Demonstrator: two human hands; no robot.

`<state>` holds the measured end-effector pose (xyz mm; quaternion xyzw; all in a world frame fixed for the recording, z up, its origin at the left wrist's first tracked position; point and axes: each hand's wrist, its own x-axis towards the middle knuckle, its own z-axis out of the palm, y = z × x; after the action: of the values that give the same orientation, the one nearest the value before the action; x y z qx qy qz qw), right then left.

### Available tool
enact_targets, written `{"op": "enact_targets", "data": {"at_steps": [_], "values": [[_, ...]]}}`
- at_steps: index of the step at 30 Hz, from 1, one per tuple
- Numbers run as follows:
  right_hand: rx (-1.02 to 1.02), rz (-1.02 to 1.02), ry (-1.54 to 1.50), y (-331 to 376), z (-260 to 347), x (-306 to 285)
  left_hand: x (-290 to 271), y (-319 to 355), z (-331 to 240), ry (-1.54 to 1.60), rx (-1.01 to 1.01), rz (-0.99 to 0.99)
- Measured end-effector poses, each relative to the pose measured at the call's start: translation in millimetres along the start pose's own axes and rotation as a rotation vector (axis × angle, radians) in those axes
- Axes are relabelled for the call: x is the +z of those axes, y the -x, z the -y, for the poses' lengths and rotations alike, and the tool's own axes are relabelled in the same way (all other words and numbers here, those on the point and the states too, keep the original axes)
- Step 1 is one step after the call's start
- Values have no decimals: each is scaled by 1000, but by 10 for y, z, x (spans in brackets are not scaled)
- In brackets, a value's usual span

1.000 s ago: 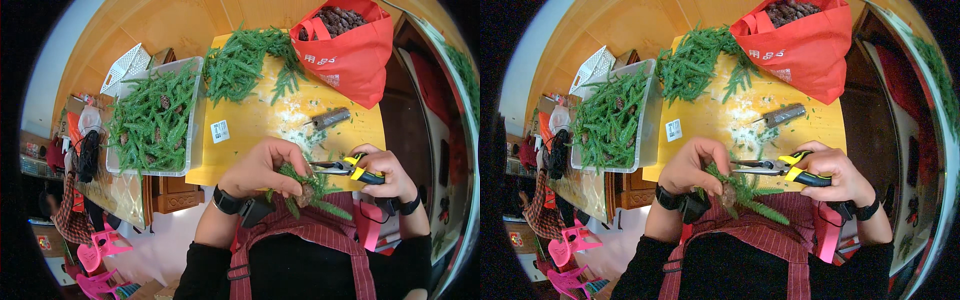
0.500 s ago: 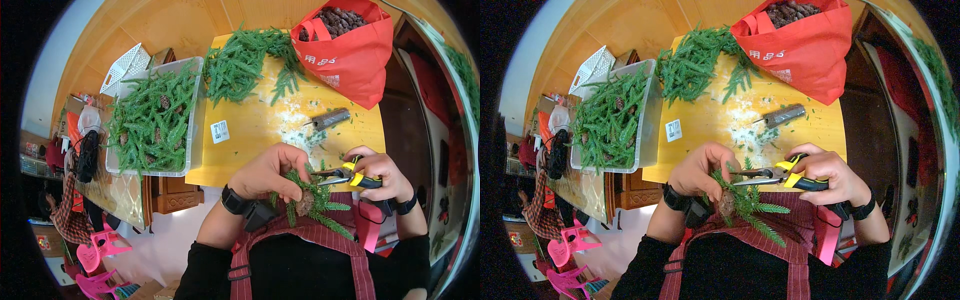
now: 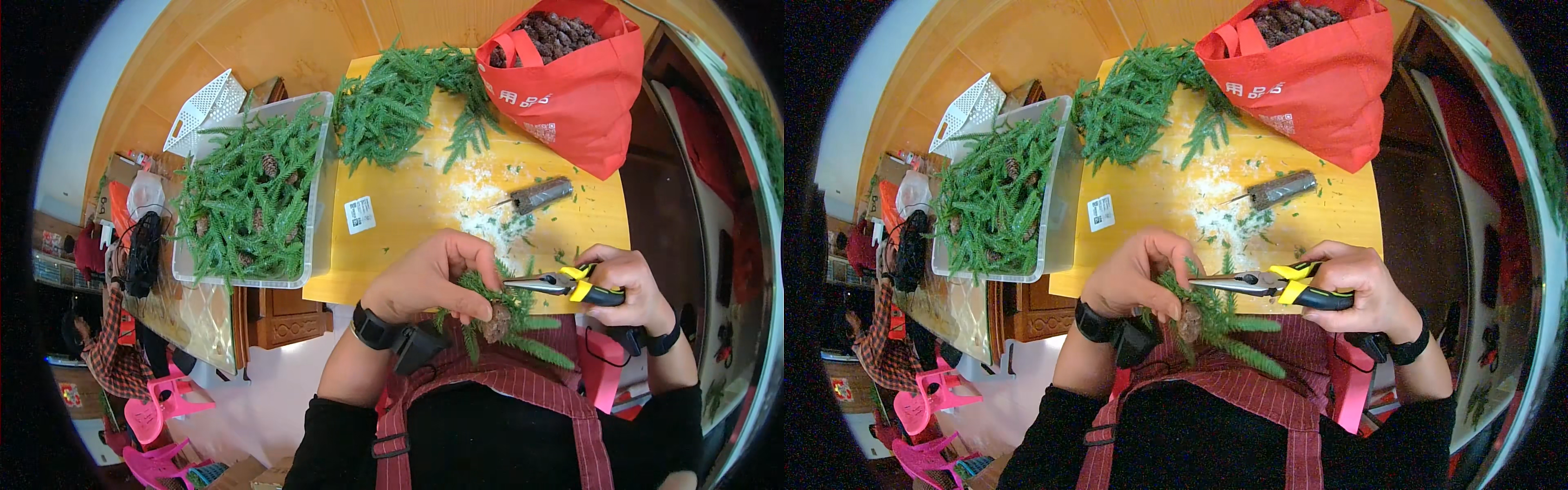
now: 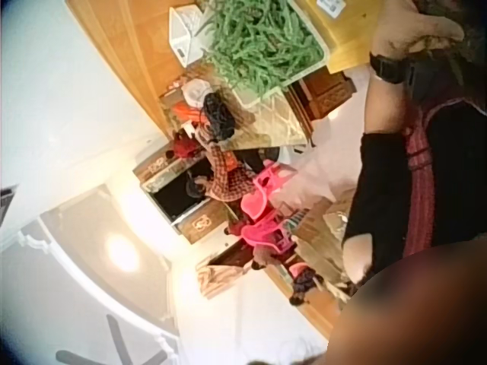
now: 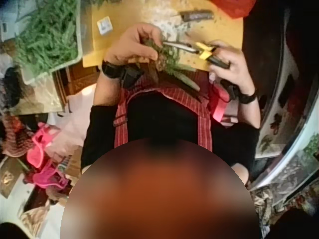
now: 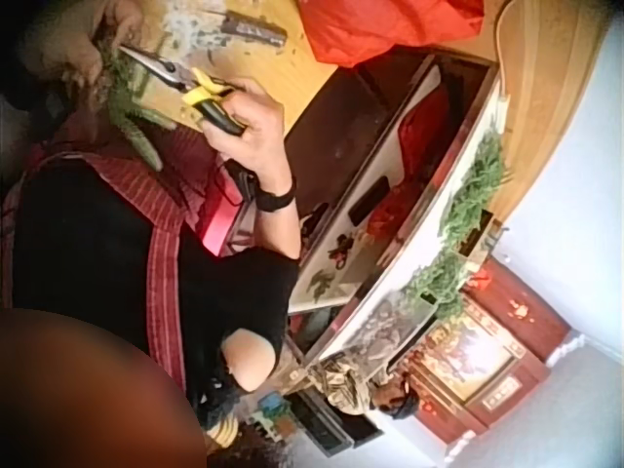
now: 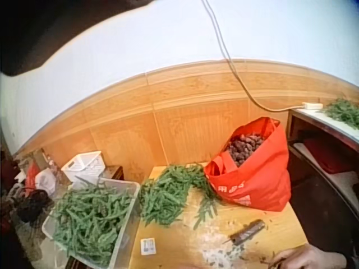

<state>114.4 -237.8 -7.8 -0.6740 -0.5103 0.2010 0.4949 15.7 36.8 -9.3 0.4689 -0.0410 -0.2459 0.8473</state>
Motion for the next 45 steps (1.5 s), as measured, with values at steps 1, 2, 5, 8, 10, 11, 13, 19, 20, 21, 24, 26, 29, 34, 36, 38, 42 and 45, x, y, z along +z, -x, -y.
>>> {"op": "enact_targets", "data": {"at_steps": [1, 2, 5, 8, 10, 11, 13, 19, 20, 21, 24, 26, 29, 34, 36, 38, 42, 45], "values": [[-5, -13, 48, 12, -3, -5, 9, 18, -29, -50, 11, -32], [-11, -25, 96, 19, -7, -5, 18, 29, -49, -100, 21, -66], [108, -104, 178, 43, 71, 37, 84, 13, -51, -277, 162, -220], [268, -104, 205, 78, 110, 64, 219, -17, -19, -1347, 561, -509], [298, -110, 163, 77, 132, 77, 249, -4, 12, -1420, 620, -554], [333, -118, 121, 83, 136, 81, 207, 9, 25, -1097, 504, -469], [257, -73, 77, 76, 65, 61, 175, 37, 0, -777, 388, -381], [137, 17, -99, 21, -17, 35, 77, 32, 11, -146, 89, -177], [113, 21, -127, 19, -26, 37, 80, 34, 21, -72, 58, -160], [113, 21, -126, 15, -24, 36, 80, 34, 33, 3, 26, -143], [110, 51, -183, 3, -31, 42, 31, 11, 108, 69, -7, -75], [95, 51, -205, 2, -52, 54, 33, -9, 120, 98, -22, -43], [24, 74, -216, -7, -86, 51, 18, -24, 133, 118, -27, -1], [100, 17, -200, -2, 2, 80, 46, 27, 53, 48, -18, -52], [144, -12, -171, 38, -3, 67, 71, 28, -5, -81, 80, -165], [218, -38, -30, 71, 20, 42, 66, -5, 30, -415, 221, -276], [340, -73, 26, 45, 96, 71, 211, -22, 42, -1330, 669, -555], [337, -65, -73, 25, 87, 69, 240, 44, -48, -484, 270, -384]]}}
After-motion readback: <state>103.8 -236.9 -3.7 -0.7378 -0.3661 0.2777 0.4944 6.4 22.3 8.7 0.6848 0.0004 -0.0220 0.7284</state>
